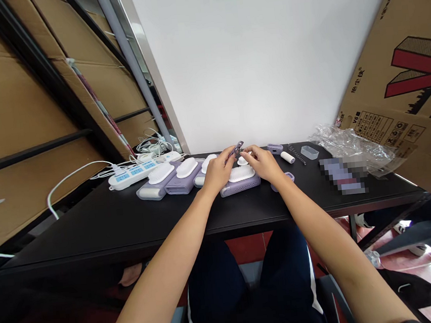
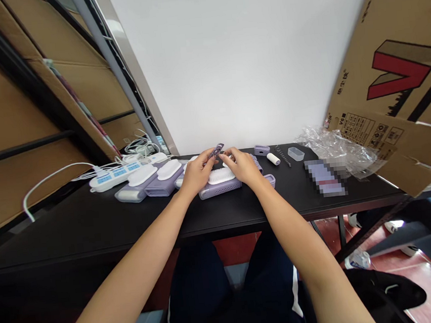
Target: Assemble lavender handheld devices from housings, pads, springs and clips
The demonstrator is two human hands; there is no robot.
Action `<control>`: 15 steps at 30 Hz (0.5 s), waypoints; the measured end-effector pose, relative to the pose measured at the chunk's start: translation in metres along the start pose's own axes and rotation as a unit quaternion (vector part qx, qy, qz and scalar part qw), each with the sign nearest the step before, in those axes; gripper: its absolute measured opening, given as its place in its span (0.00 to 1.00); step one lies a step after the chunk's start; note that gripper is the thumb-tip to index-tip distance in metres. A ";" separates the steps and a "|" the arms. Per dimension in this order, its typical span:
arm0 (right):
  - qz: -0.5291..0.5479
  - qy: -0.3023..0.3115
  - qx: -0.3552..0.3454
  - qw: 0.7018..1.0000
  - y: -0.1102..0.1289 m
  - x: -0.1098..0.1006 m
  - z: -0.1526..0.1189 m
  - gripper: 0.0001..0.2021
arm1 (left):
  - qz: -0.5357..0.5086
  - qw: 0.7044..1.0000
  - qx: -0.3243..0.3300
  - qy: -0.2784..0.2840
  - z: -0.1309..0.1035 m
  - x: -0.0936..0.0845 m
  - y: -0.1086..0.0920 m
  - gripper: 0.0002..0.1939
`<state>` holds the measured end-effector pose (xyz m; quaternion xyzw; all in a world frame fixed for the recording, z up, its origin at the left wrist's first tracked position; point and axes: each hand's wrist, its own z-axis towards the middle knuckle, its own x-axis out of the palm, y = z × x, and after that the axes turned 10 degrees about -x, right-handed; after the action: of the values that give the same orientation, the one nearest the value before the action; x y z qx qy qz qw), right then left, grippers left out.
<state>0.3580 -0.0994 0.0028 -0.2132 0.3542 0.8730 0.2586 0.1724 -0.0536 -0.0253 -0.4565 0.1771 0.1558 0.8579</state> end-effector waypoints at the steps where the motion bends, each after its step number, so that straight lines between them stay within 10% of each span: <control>1: 0.001 0.000 0.001 1.000 0.000 0.000 0.000 0.18 | -0.001 1.000 0.000 0.000 0.000 0.000 0.000 0.20; 15: 0.011 -0.011 0.009 1.000 -0.002 0.001 0.000 0.17 | -0.011 1.000 -0.006 0.007 0.000 0.001 0.000 0.20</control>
<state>0.3587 -0.0975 0.0013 -0.1975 0.3616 0.8750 0.2543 0.1730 -0.0531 -0.0255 -0.4646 0.1773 0.1439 0.8556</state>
